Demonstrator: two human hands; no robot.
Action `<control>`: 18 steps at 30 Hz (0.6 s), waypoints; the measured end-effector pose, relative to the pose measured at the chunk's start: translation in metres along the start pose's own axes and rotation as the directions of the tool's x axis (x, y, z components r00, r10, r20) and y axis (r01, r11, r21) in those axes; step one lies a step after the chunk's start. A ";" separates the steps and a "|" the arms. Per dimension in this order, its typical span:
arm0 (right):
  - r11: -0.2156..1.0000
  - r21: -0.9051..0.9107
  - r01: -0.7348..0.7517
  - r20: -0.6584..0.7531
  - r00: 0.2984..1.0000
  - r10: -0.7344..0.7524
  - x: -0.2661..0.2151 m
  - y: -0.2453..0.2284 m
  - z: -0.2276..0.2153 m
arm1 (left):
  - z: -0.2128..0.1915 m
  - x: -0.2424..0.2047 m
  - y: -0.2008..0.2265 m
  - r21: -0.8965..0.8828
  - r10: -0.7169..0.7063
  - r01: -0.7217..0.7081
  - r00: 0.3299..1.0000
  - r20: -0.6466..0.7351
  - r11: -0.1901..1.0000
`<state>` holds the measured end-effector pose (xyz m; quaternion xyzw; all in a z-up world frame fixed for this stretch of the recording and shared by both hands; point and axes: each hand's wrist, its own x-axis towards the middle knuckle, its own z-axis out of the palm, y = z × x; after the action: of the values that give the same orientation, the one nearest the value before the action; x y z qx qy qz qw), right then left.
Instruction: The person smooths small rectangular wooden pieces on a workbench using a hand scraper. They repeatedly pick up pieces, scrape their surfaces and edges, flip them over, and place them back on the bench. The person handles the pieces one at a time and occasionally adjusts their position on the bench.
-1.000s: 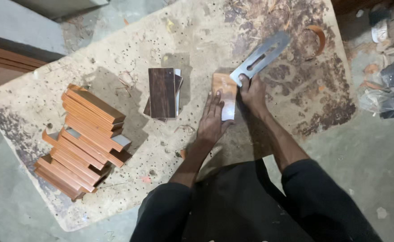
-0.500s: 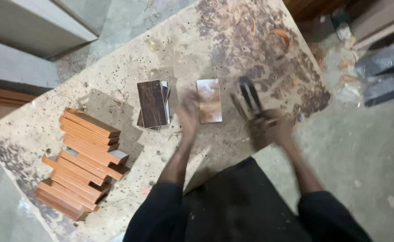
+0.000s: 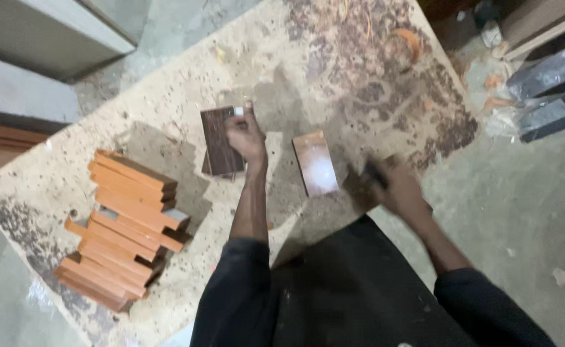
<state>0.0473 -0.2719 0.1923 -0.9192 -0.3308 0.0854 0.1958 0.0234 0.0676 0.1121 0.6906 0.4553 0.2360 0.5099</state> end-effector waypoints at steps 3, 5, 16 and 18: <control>0.977 -0.147 -0.156 0.178 0.967 0.181 0.011 -0.037 0.010 | 0.009 0.004 0.011 0.072 0.215 -0.211 0.975 -0.059 0.975; 0.983 -0.096 -0.155 0.137 0.976 0.167 0.007 -0.058 0.020 | 0.017 -0.022 0.007 0.226 0.548 -0.596 0.800 0.242 0.770; 0.971 -0.165 -0.176 0.058 0.981 0.187 0.041 -0.071 0.060 | 0.028 -0.100 -0.021 0.243 0.441 -0.561 0.799 0.410 0.791; 0.978 -0.143 -0.150 0.052 0.986 0.159 0.060 -0.068 0.060 | 0.028 -0.103 -0.021 0.233 0.404 -0.540 0.798 0.448 0.809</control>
<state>0.0367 -0.1672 0.1644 -0.9504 -0.2695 0.1063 0.1134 -0.0115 -0.0344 0.0963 0.8943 0.1928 0.1357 0.3803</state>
